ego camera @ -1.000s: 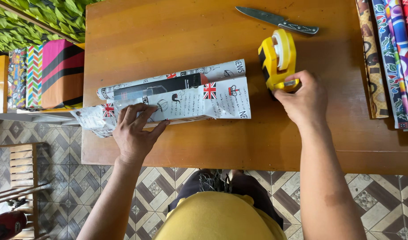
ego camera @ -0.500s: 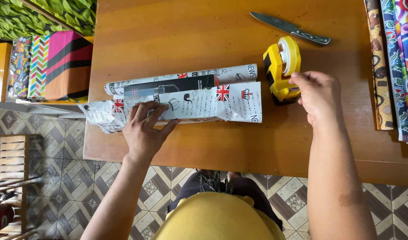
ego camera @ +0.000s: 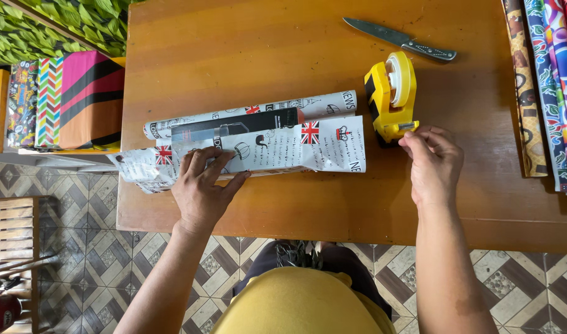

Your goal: The person prepares a sheet of patterned wrapping paper by taping a torn edge, then places a rectangular product box on the paper. They fold the paper around the box and secure it with tape, completing the wrapping process.

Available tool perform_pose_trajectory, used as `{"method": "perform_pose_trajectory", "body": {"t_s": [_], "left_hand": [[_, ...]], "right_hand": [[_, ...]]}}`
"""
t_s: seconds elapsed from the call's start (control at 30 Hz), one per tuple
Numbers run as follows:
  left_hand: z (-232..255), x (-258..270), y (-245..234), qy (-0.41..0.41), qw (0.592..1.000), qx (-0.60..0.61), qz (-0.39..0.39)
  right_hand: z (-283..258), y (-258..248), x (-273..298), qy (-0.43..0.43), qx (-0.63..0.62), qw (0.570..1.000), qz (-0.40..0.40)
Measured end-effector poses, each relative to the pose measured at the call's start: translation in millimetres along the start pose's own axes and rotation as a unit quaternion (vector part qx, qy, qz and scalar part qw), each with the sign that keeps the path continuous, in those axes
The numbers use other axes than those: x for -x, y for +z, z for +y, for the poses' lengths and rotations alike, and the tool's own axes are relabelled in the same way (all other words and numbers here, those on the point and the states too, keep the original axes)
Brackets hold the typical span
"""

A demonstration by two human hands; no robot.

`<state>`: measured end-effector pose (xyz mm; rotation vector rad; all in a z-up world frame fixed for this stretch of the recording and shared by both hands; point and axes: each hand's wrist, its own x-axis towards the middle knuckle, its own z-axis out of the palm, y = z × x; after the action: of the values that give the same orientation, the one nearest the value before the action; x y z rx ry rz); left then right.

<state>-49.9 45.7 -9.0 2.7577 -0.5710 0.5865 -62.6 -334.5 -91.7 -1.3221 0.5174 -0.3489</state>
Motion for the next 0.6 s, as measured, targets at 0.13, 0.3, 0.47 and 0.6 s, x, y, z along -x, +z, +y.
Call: {"method": "perform_pose_trajectory", "body": {"t_s": [0.13, 0.3, 0.47, 0.6], "left_hand": [[0, -1, -1, 0.001, 1.000, 0.004, -0.001], [1, -1, -2, 0.000, 1.000, 0.004, 0.003], [2, -4, -4, -0.011, 1.000, 0.012, -0.006], [4, -5, -5, -0.014, 1.000, 0.010, -0.001]], "right_hand": [[10, -2, -2, -0.012, 0.007, 1.000, 0.004], [15, -3, -8, -0.020, 0.035, 0.999, -0.003], [13, -7, -14, 0.007, 0.039, 0.999, -0.012], [14, -10, -19, 0.023, 0.053, 0.998, -0.018]]}}
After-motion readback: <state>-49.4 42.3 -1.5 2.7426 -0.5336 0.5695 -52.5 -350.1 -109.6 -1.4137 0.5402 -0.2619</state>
